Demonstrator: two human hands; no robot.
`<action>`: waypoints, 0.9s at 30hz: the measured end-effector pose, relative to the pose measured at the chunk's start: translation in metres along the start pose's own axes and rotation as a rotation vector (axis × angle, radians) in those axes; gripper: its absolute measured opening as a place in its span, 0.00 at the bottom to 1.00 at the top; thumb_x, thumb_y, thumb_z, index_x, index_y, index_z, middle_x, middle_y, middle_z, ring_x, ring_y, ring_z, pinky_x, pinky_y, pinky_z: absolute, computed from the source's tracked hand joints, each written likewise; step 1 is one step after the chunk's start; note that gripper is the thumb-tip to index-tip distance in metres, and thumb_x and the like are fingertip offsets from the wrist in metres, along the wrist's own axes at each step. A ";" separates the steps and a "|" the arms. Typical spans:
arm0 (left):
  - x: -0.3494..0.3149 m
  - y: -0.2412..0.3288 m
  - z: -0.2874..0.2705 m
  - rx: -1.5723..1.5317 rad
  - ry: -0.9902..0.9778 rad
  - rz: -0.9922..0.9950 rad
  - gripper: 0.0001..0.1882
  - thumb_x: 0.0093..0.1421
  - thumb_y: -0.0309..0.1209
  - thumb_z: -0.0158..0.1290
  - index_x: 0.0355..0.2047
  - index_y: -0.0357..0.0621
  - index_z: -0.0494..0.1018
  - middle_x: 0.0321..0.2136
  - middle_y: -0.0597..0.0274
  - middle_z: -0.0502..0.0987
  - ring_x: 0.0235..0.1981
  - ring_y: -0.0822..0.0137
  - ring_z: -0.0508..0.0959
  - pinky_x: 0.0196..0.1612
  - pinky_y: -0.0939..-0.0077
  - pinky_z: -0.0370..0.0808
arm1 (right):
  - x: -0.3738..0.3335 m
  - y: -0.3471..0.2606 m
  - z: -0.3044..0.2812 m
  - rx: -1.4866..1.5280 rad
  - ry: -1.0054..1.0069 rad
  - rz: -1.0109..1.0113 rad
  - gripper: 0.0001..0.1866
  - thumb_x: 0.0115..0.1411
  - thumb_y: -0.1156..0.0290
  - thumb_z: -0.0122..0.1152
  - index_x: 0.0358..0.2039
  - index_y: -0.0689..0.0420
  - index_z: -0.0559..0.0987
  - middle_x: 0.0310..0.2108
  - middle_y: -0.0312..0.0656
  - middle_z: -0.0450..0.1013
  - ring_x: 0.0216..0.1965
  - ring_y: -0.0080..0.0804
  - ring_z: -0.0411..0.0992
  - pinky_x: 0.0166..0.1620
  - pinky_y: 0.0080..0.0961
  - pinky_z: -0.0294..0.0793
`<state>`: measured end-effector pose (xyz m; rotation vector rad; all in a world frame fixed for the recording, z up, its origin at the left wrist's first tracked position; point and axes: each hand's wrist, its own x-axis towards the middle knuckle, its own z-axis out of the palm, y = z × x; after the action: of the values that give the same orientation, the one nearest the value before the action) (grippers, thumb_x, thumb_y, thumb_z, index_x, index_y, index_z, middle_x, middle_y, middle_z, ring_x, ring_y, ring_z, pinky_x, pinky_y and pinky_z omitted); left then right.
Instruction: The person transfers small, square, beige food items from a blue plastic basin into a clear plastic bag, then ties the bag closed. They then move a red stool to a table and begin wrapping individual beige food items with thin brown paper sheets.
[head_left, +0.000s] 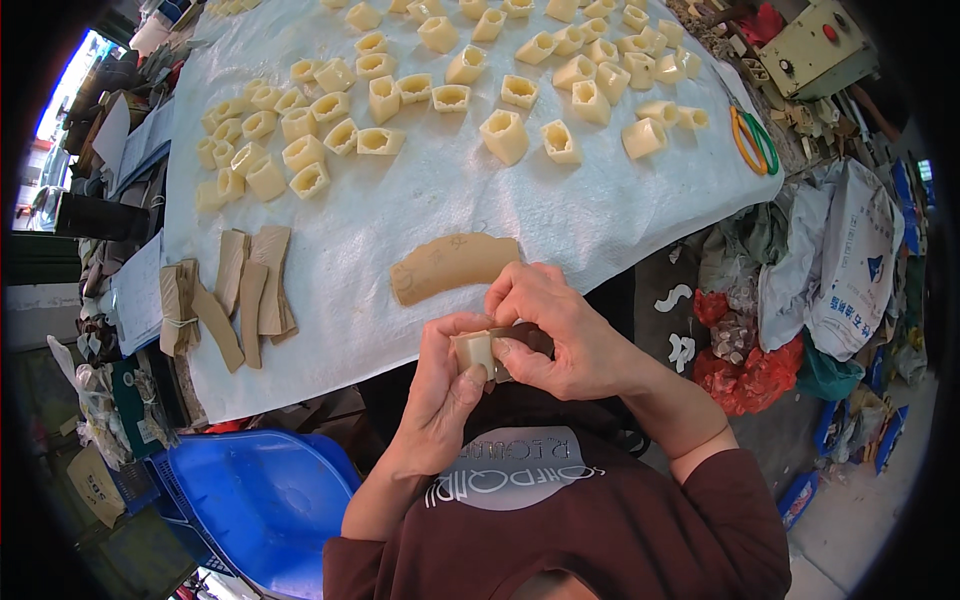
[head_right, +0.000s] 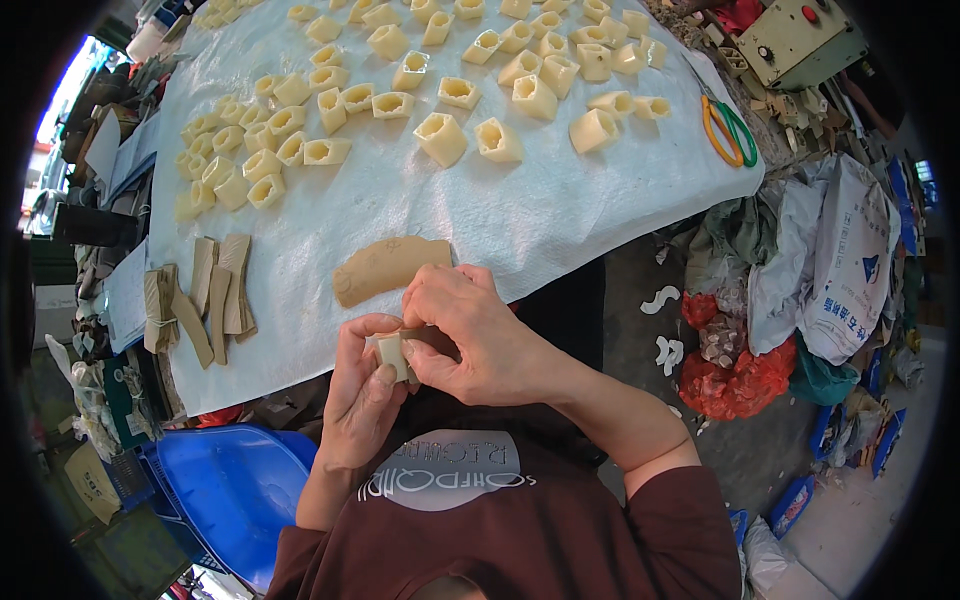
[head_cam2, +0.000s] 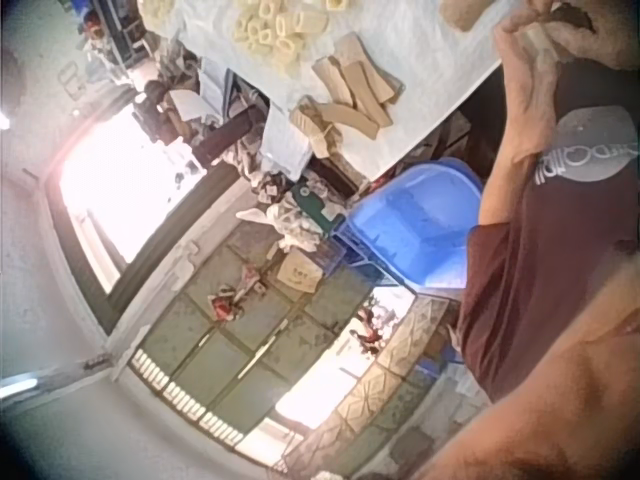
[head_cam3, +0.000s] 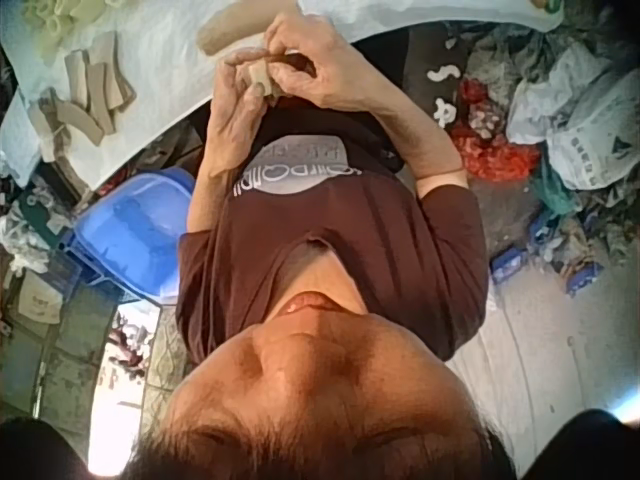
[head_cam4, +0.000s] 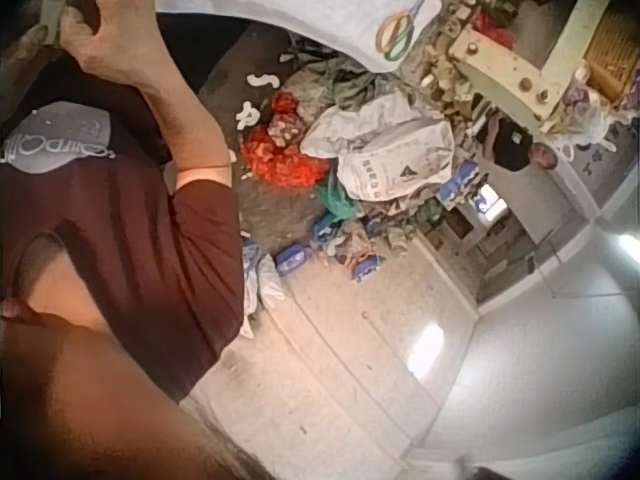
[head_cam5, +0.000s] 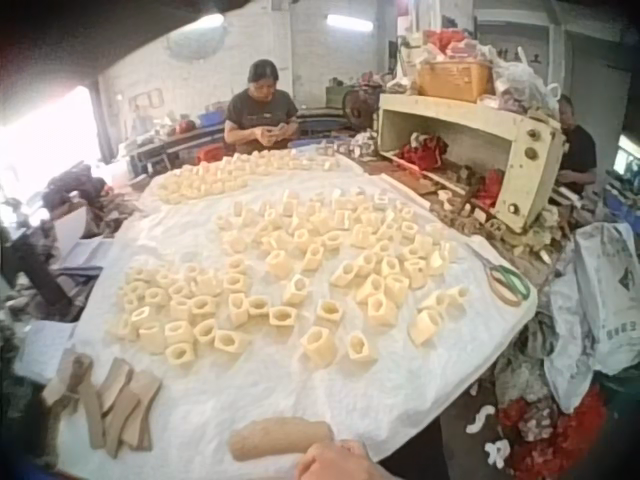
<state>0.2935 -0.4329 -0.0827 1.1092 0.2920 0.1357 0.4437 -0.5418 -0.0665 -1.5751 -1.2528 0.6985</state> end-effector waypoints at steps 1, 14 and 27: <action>0.000 -0.001 -0.001 -0.012 -0.010 -0.004 0.24 0.62 0.37 0.46 0.53 0.41 0.50 0.39 0.60 0.67 0.38 0.73 0.67 0.41 0.79 0.65 | -0.001 0.001 0.000 0.005 -0.008 -0.003 0.08 0.46 0.74 0.56 0.28 0.56 0.68 0.36 0.39 0.63 0.41 0.38 0.59 0.49 0.34 0.56; 0.007 0.008 0.002 -0.278 0.040 -0.031 0.24 0.63 0.35 0.44 0.54 0.42 0.49 0.46 0.52 0.65 0.47 0.64 0.69 0.47 0.66 0.69 | -0.001 -0.003 0.001 -0.013 -0.039 -0.049 0.28 0.41 0.67 0.67 0.44 0.58 0.69 0.40 0.43 0.63 0.45 0.38 0.62 0.51 0.34 0.53; 0.018 0.005 -0.014 0.210 0.173 0.454 0.15 0.56 0.26 0.54 0.42 0.40 0.63 0.57 0.47 0.56 0.53 0.60 0.67 0.53 0.70 0.64 | -0.027 -0.028 0.020 -0.601 0.434 -0.436 0.17 0.44 0.59 0.69 0.28 0.52 0.72 0.42 0.47 0.63 0.45 0.47 0.59 0.41 0.41 0.60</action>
<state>0.3062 -0.4138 -0.0871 1.3632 0.2070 0.6181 0.4070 -0.5607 -0.0516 -1.7054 -1.4684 -0.3192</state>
